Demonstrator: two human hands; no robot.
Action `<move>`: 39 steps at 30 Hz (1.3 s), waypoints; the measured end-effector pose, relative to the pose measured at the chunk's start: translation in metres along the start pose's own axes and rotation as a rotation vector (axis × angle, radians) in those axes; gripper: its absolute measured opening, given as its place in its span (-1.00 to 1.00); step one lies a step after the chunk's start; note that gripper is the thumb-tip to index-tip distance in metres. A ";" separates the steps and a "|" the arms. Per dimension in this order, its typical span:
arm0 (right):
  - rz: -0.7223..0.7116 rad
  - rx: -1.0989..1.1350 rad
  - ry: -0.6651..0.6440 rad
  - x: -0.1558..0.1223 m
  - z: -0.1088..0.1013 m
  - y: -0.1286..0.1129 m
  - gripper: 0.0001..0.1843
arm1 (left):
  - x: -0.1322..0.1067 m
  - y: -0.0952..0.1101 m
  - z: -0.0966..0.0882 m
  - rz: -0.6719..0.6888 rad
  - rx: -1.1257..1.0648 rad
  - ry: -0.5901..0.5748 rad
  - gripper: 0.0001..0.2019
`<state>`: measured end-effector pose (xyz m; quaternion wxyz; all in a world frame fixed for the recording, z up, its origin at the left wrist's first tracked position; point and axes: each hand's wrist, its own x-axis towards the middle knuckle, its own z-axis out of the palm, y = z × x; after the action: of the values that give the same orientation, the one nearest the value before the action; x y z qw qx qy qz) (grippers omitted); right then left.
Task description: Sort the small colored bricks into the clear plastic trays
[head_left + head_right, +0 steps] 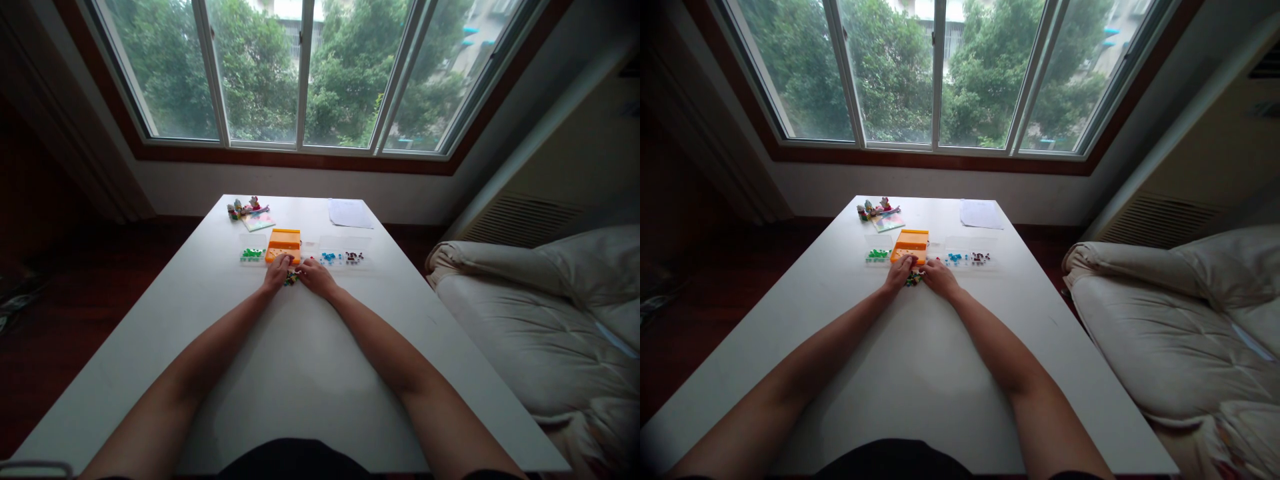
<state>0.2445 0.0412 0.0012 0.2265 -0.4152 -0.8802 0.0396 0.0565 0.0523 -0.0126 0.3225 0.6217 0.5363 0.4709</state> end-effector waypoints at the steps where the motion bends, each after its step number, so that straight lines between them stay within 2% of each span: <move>1: -0.007 0.007 0.005 0.000 0.001 0.001 -0.81 | 0.000 -0.001 0.004 -0.025 -0.077 0.009 -0.65; 4: -0.015 0.042 0.038 0.001 0.003 0.006 -0.85 | 0.001 -0.005 0.010 -0.096 -0.258 0.047 -0.63; 6: -0.015 0.085 0.060 0.001 0.003 0.010 -0.87 | 0.001 -0.006 0.011 -0.093 -0.329 0.038 -0.62; 10: 0.008 0.206 0.101 -0.002 -0.005 0.019 -0.87 | -0.001 -0.007 0.012 0.011 -0.325 -0.094 -0.62; 14: 0.193 0.278 0.232 -0.005 -0.014 0.033 -0.81 | -0.002 -0.001 0.012 0.069 -0.295 -0.250 -0.59; 16: 0.288 0.302 0.309 -0.005 -0.017 0.041 -0.78 | -0.004 0.005 0.010 0.140 -0.191 -0.299 -0.62; 19: 0.368 0.321 0.401 -0.006 -0.018 0.048 -0.76 | -0.011 0.018 0.004 0.315 0.136 -0.334 -0.72; 21: 0.384 0.316 0.436 -0.006 -0.019 0.050 -0.75 | -0.018 0.026 0.002 0.431 0.387 -0.295 -0.75; 23: 0.389 0.305 0.455 -0.006 -0.019 0.050 -0.74 | -0.024 0.033 0.001 0.479 0.618 -0.257 -0.73; 26: 0.389 0.295 0.459 -0.007 -0.019 0.049 -0.73 | -0.027 0.038 0.003 0.496 0.807 -0.249 -0.65; 29: 0.394 0.291 0.454 -0.007 -0.018 0.049 -0.72 | -0.020 0.038 0.003 0.499 0.853 -0.288 -0.63; 33: 0.394 0.276 0.462 -0.006 -0.018 0.045 -0.72 | -0.007 0.034 0.001 0.488 0.800 -0.381 -0.71; 39: 0.378 0.224 0.546 -0.007 -0.025 0.032 -0.69 | 0.003 0.029 0.001 0.586 0.717 -0.477 -0.79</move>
<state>0.2820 0.0543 0.0125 0.4864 -0.5386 -0.6850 0.0647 0.0681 0.0490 0.0136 0.0571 0.9072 0.3790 0.1735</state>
